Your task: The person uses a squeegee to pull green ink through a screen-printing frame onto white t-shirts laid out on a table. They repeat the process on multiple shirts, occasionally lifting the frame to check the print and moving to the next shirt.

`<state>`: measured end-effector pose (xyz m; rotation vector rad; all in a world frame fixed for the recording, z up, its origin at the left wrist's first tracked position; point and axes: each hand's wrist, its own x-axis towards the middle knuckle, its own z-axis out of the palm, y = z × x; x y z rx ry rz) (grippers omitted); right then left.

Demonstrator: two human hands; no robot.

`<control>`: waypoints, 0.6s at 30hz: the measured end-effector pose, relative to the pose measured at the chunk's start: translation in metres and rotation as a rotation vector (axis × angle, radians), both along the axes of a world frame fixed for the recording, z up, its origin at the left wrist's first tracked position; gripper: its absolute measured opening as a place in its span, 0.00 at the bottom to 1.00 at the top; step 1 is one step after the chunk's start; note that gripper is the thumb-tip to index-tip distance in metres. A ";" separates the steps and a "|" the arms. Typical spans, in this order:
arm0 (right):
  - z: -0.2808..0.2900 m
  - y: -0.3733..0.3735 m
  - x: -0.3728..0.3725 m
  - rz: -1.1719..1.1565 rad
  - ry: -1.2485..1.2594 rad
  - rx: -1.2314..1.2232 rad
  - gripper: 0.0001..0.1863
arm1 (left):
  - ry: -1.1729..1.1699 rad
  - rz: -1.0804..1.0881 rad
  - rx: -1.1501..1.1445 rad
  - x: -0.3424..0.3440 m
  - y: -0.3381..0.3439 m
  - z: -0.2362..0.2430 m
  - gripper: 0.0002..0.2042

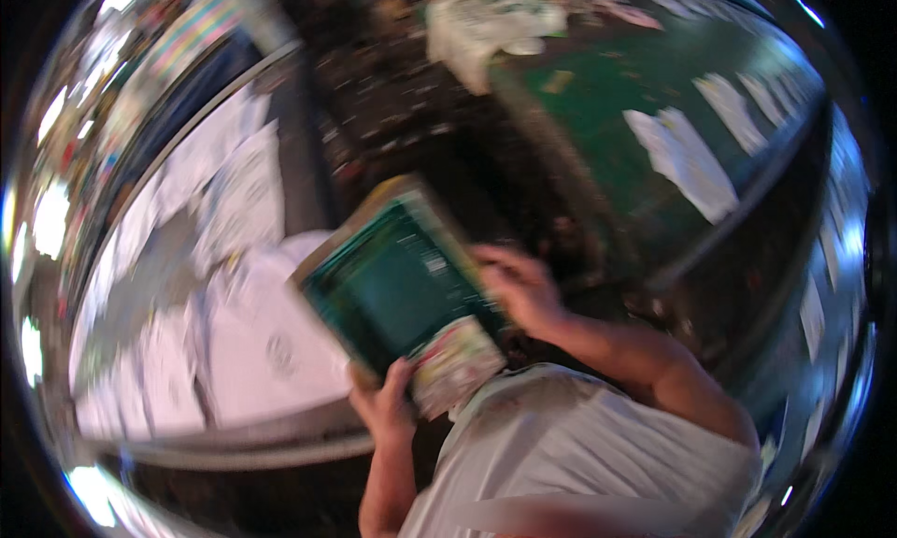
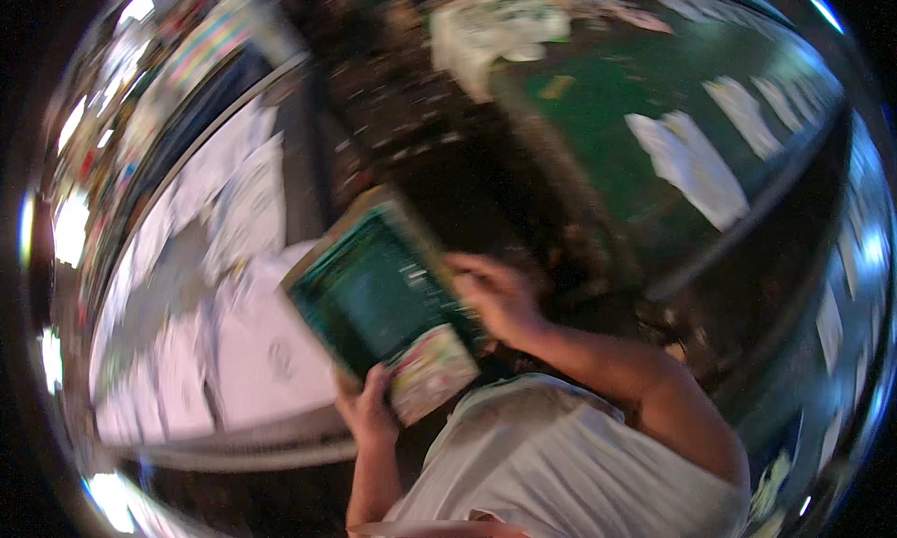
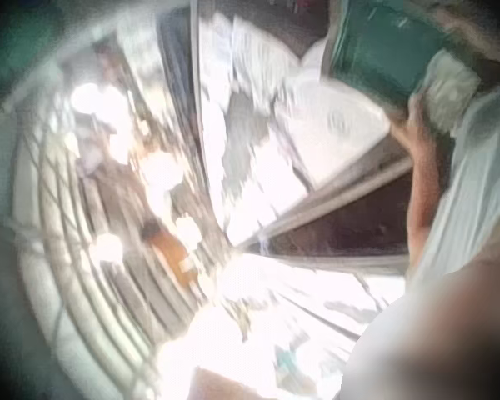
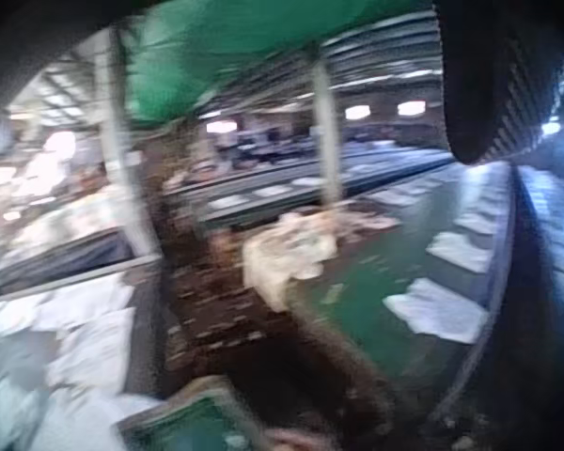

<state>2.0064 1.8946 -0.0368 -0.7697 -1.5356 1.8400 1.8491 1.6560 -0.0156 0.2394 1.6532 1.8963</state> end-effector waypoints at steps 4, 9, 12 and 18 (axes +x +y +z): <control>0.020 0.039 -0.061 0.245 0.138 0.079 0.22 | 0.094 0.225 0.101 -0.014 0.013 -0.008 0.32; 0.024 0.081 -0.114 0.341 0.099 0.196 0.22 | 0.103 0.316 0.139 -0.039 0.023 -0.018 0.45; 0.016 0.106 -0.124 0.312 0.090 0.088 0.22 | 0.143 0.355 0.089 -0.052 0.028 -0.017 0.46; -0.006 0.150 -0.127 0.205 -0.087 0.073 0.22 | 0.143 0.327 0.036 -0.060 0.043 -0.013 0.45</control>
